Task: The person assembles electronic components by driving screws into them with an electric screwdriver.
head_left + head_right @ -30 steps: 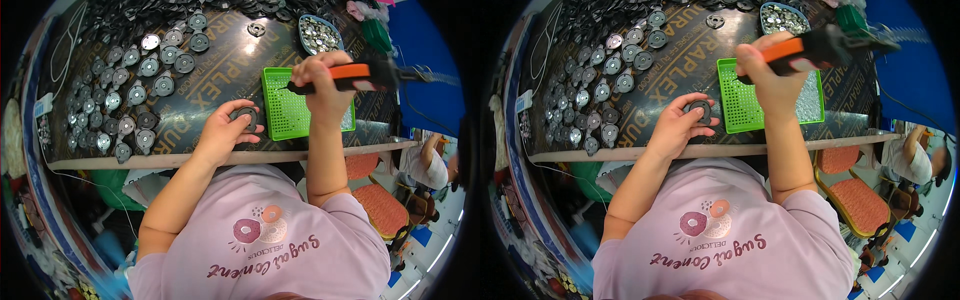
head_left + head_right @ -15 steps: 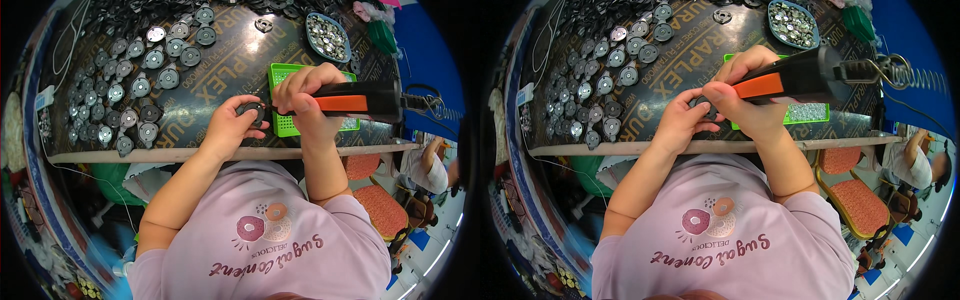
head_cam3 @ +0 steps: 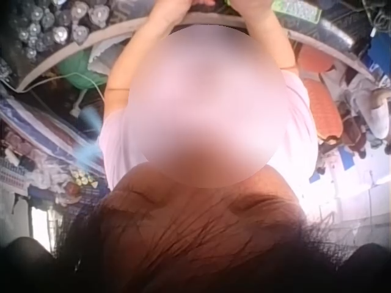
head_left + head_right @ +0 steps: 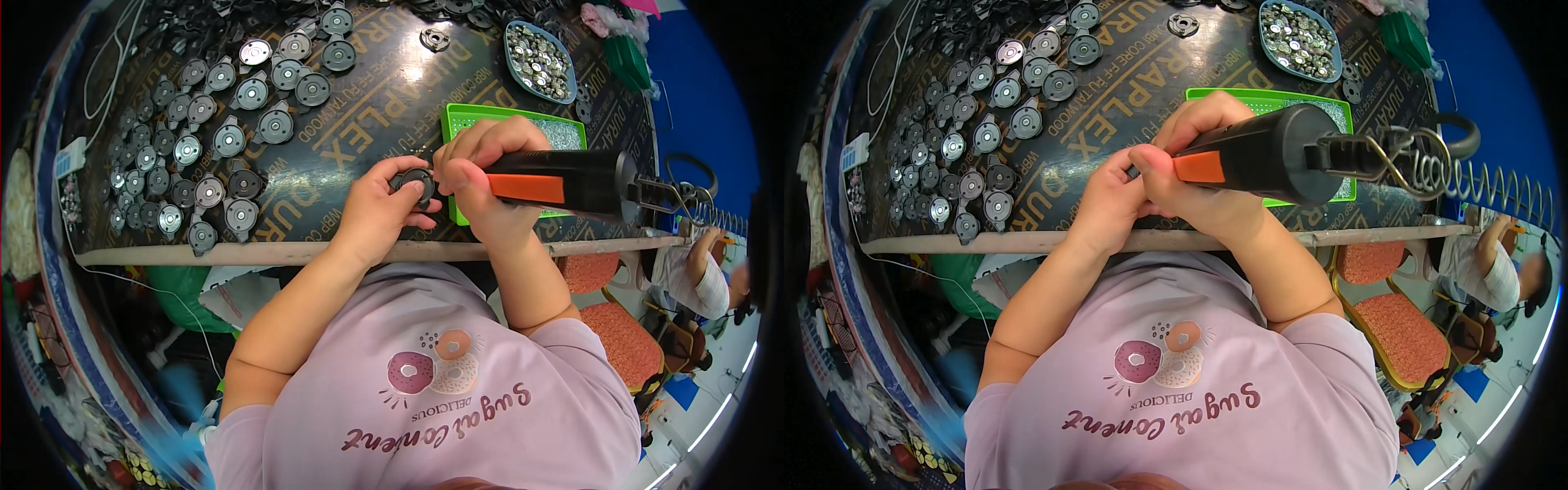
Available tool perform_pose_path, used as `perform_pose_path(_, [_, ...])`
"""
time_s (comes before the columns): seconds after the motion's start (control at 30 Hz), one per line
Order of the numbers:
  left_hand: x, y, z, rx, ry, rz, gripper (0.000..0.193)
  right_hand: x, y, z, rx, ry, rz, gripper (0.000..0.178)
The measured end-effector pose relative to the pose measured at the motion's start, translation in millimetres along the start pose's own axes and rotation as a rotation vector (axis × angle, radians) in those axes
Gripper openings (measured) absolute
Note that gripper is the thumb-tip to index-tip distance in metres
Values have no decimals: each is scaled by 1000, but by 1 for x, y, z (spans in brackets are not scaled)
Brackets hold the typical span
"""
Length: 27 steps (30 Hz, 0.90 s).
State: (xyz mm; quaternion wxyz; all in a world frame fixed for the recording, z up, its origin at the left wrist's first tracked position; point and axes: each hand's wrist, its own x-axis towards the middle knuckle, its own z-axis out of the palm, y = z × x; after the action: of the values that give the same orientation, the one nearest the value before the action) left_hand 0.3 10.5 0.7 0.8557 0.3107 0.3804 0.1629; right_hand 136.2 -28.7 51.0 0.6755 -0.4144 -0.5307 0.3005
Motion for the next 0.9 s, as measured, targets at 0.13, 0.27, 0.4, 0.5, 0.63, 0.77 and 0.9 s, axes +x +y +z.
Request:
perform_pose_path(0.13, [0,0,1,11,-4,3,28,-1,1,3,-53,49,-8,26])
perform_pose_path(0.27, [1,-2,3,19,6,21,29,-2,-3,11,-80,172,18,26])
perform_pose_path(0.4, [1,-7,2,5,1,66,29,-2,1,-3,-7,-3,-13,27])
perform_pose_path(0.5, [0,-7,3,14,52,111,30,7,-9,-11,190,-178,-136,39])
perform_pose_path(0.63, [-5,-1,3,-21,-29,75,32,18,-4,-26,-61,285,-184,33])
perform_pose_path(0.77, [-8,-4,-3,-30,-47,131,32,18,4,-37,-39,365,14,28])
perform_pose_path(0.9, [-9,1,-9,50,-78,213,27,16,15,-38,-124,380,-7,29])
